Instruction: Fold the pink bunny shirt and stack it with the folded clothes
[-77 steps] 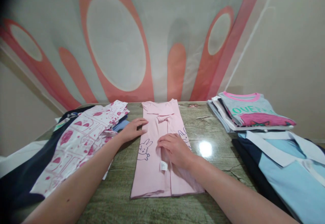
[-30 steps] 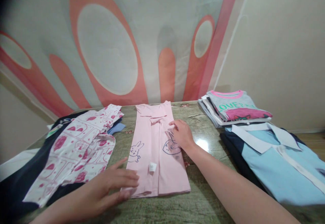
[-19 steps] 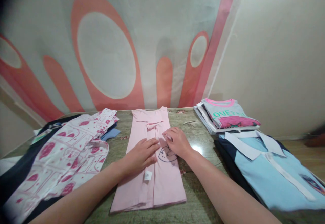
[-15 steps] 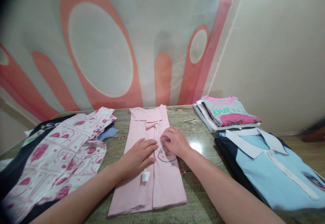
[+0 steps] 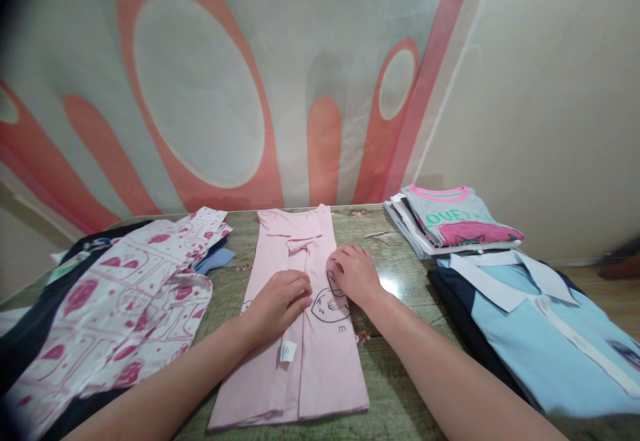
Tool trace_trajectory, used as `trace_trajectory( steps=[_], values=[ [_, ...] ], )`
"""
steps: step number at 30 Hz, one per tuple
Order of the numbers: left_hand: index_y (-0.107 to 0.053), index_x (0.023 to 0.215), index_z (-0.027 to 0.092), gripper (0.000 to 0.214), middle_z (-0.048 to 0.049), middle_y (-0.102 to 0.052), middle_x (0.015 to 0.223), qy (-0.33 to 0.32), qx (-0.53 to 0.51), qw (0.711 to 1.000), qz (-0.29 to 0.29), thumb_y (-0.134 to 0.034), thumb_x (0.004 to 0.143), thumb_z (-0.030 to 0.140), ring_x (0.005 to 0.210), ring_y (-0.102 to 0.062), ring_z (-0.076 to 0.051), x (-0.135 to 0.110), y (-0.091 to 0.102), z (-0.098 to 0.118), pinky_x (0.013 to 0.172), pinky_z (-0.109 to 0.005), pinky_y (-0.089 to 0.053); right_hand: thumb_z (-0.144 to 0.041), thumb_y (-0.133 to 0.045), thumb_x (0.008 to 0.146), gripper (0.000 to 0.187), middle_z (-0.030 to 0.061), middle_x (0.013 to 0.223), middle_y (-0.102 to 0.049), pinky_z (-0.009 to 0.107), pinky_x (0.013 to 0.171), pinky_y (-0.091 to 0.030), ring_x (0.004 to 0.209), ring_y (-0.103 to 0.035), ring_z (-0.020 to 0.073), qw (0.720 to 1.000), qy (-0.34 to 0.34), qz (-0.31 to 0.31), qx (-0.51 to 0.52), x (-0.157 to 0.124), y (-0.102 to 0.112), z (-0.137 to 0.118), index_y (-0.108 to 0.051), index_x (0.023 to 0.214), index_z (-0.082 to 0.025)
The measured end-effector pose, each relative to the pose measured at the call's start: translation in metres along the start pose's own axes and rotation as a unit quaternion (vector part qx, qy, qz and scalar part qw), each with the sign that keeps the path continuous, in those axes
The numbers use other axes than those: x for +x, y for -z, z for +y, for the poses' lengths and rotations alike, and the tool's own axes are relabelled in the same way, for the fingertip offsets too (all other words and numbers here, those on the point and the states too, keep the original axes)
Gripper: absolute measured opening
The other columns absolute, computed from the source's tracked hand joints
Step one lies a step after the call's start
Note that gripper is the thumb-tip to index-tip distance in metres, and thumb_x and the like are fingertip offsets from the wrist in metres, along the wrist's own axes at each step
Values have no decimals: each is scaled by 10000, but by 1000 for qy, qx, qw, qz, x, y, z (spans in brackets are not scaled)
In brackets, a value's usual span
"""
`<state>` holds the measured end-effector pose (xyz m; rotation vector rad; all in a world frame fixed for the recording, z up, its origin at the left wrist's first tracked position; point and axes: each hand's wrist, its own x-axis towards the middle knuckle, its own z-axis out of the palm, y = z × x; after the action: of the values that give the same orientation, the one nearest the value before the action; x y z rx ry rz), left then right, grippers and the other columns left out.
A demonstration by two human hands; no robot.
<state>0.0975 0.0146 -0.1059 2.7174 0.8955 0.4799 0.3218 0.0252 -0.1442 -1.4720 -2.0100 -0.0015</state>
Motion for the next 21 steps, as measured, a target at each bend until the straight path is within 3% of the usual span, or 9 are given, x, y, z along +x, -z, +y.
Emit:
trace_trajectory(
  steps=[2,5,7,12,17,21],
  values=[
    [-594,1024,213,139,-68,-633,1070,-2,5,1000,14,-514,929,275,1050,-565,-230,-2,-2,0,965,-384,-420,-114,-577,836,193,56,1017,-667,405,880,-392,989,-541,242,1000,8,11,0,0,1,0,-684,936,-239],
    [-555,1175,198,279,-96,-581,1249,-7,25,999,24,-539,913,294,1186,-504,-254,-4,-3,0,1049,-422,-366,-83,-551,846,266,44,1067,-660,395,888,-385,1042,-530,233,996,82,-22,17,-1,3,-9,-671,1012,-252],
    [-551,1188,197,297,-96,-569,1279,-6,36,999,20,-540,910,300,1209,-490,-255,-4,-3,0,1067,-434,-350,-70,-544,848,276,40,1052,-665,395,886,-379,1046,-528,234,995,95,-42,7,-1,4,-16,-664,1013,-256],
    [-556,1190,194,312,-104,-582,1267,6,47,999,18,-524,911,330,1214,-494,-260,-5,-4,-2,1076,-454,-344,-107,-543,864,201,72,1049,-653,415,851,-380,1018,-520,266,999,1,-9,-50,0,4,-14,-667,948,-243],
    [-514,1273,203,385,-107,-521,1372,11,56,998,5,-512,914,342,1301,-430,-266,-5,-6,-5,1123,-481,-282,-126,-537,883,269,48,1143,-628,403,898,-389,1069,-513,238,999,48,-12,17,-1,-7,-10,-669,1067,-271],
    [-521,1269,213,375,-96,-488,1425,25,67,997,-8,-486,931,369,1363,-367,-273,-6,-7,-8,1149,-496,-238,-156,-545,882,232,63,1101,-631,417,894,-407,1068,-520,247,1000,-15,12,16,0,-16,-2,-694,1023,-266]
  ],
)
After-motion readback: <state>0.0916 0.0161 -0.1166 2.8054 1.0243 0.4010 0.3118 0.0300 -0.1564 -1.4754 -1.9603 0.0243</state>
